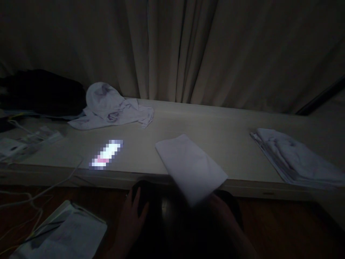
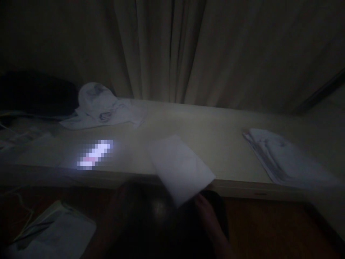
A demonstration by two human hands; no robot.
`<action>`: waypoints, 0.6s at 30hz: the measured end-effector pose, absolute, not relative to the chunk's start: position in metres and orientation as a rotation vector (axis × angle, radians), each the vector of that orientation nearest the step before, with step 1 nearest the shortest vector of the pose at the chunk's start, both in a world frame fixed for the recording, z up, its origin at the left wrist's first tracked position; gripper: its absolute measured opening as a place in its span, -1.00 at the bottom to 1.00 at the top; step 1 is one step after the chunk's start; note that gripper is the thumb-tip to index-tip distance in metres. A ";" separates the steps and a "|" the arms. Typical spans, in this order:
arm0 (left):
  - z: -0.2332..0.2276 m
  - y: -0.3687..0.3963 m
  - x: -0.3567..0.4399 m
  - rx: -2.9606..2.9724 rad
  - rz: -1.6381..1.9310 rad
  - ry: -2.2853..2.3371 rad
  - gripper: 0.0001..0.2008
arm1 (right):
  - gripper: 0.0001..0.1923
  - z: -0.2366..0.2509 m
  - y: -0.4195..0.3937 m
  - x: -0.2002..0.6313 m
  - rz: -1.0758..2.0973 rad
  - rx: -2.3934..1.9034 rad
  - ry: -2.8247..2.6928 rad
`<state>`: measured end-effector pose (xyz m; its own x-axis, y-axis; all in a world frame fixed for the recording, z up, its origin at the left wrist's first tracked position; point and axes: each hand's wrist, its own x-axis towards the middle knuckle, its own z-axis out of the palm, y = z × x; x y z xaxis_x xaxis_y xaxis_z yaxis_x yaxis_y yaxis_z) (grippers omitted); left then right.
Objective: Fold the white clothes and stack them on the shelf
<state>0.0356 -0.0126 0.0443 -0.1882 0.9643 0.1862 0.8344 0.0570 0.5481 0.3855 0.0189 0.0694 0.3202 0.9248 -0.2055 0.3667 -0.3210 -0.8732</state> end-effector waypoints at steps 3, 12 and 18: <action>0.048 -0.008 0.040 1.982 0.810 2.045 -0.51 | -0.47 0.062 -0.009 0.416 0.727 -1.939 -1.358; 0.048 0.004 0.044 2.262 0.546 2.045 -0.52 | -0.27 0.043 -0.014 0.421 -0.037 -2.338 -1.976; 0.054 0.006 0.045 2.279 0.464 2.087 -0.53 | -0.29 0.051 0.010 0.434 0.066 -2.359 -2.026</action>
<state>0.0454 0.0064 0.0545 0.0638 0.9767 0.2049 0.9716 -0.1077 0.2108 0.4336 0.0100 0.0508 0.1506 0.9885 -0.0115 0.9872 -0.1510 -0.0513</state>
